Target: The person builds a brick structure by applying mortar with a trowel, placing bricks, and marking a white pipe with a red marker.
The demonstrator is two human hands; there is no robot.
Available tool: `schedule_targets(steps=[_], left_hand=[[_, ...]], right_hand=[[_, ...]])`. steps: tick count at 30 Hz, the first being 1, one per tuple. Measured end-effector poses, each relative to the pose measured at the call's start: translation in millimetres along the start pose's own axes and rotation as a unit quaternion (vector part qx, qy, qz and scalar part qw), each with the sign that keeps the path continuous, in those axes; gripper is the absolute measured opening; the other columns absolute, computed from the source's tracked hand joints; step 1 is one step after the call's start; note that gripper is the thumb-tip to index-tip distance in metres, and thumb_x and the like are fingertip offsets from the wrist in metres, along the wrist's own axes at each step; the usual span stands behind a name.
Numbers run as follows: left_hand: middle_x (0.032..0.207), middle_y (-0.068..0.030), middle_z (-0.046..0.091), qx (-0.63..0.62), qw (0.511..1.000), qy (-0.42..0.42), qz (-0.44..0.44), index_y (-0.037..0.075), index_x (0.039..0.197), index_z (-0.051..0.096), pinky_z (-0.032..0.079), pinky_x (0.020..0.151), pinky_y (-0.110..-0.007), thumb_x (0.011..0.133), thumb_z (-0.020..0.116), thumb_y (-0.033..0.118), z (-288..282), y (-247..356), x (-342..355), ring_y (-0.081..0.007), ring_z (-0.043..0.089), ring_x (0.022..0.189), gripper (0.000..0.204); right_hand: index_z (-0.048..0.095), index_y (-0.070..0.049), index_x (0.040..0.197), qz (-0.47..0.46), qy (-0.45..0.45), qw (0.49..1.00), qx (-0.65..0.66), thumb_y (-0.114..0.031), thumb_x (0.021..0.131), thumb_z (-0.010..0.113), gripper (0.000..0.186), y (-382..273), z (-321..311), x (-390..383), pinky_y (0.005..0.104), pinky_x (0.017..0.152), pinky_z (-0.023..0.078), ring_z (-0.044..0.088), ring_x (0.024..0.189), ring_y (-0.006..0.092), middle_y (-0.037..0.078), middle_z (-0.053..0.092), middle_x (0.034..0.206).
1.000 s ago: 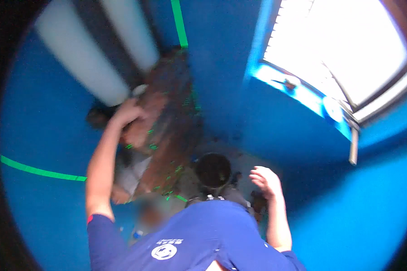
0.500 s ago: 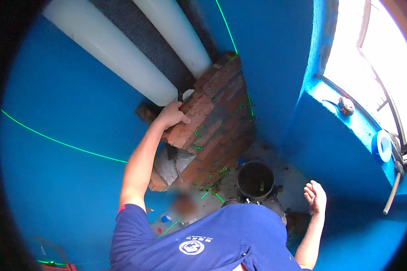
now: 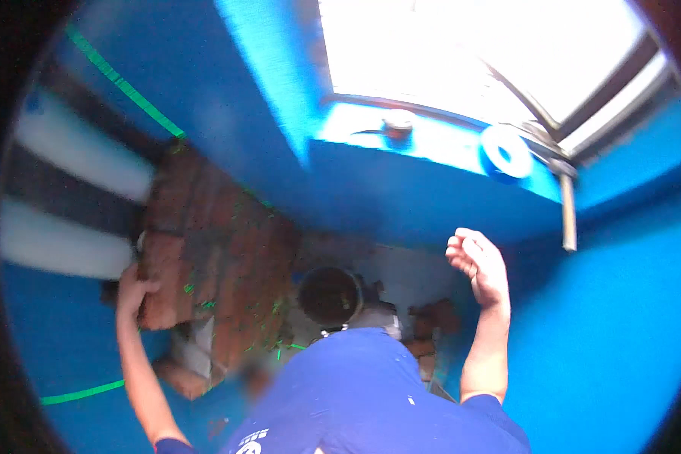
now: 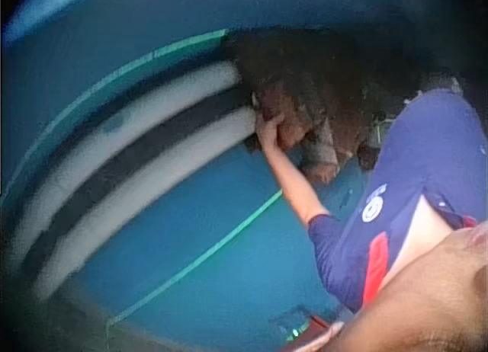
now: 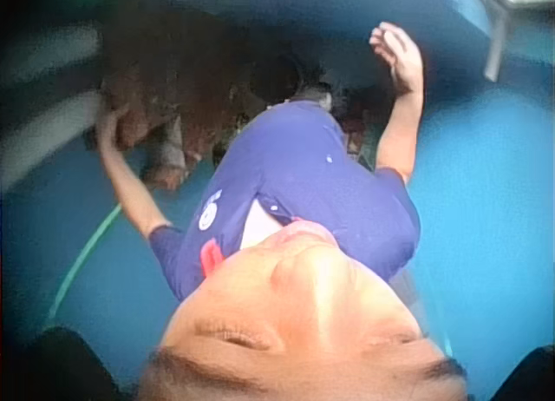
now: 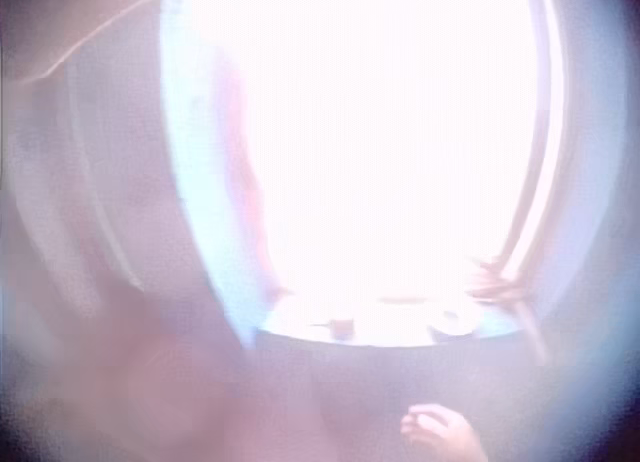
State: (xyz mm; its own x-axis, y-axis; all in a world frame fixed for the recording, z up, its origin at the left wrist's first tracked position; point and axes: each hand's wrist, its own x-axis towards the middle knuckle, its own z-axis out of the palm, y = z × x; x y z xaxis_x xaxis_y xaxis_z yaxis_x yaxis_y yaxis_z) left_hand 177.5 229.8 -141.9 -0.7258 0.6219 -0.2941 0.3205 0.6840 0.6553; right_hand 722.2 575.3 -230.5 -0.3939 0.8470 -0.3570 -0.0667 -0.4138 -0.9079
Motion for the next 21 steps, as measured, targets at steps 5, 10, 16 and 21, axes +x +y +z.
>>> schedule_targets(steps=[5, 10, 16, 21], left_hand=[[0.106, -0.0082, 0.066, -0.031, 0.999, 0.014, 0.027, -0.003, 0.112, 0.06, 0.046, 0.089, -0.032, 0.058, 0.063, -0.002, 15.4, 17.2, 5.3, -0.0205, 0.061, 0.096, 0.053], [0.112, -0.0104, 0.066, -0.077, 0.996, -0.001, 0.034, -0.003, 0.117, 0.059, 0.047, 0.092, -0.034, 0.06, 0.067, -0.003, 14.7, 4.9, 9.6, -0.0222, 0.062, 0.101, 0.057], [0.106, -0.0155, 0.067, 0.137, 0.989, 0.057, -0.012, -0.001, 0.11, 0.064, 0.048, 0.088, -0.037, 0.054, 0.079, 0.022, -9.8, 0.4, 14.9, -0.0284, 0.063, 0.096, 0.062], [0.101, -0.018, 0.066, 0.159, 0.984, 0.06, -0.044, -0.003, 0.102, 0.064, 0.047, 0.085, -0.036, 0.055, 0.079, 0.019, -10.2, 0.0, 4.1, -0.0317, 0.062, 0.095, 0.054]], right_hand=[[0.063, -0.001, 0.109, -0.256, 0.165, 0.935, -0.18, -0.018, 0.094, 0.06, 0.023, -93.2, -76.0, 35.5, 0.0225, 0.072, 0.048, 0.061, 0.08, 0.01, 0.004, 0.066, 0.091], [0.064, -0.01, 0.119, -0.203, 0.296, 0.711, -0.605, -0.034, 0.092, 0.054, 0.038, -124.9, -149.9, 158.1, 0.0367, 0.099, 0.044, 0.06, 0.111, 0.0262, 0.014, 0.065, 0.117], [0.053, 0.001, 0.13, -0.169, 0.101, 0.768, -0.61, -0.032, 0.089, 0.061, 0.053, -76.4, -271.3, 272.2, 0.0415, 0.105, 0.038, 0.049, 0.124, 0.03, 0.021, 0.054, 0.131], [0.056, 0.003, 0.116, -0.273, 0.087, 0.64, -0.713, -0.011, 0.093, 0.05, 0.028, -74.0, -325.7, 320.1, 0.0404, 0.094, 0.042, 0.056, 0.107, 0.0344, 0.022, 0.058, 0.111]])
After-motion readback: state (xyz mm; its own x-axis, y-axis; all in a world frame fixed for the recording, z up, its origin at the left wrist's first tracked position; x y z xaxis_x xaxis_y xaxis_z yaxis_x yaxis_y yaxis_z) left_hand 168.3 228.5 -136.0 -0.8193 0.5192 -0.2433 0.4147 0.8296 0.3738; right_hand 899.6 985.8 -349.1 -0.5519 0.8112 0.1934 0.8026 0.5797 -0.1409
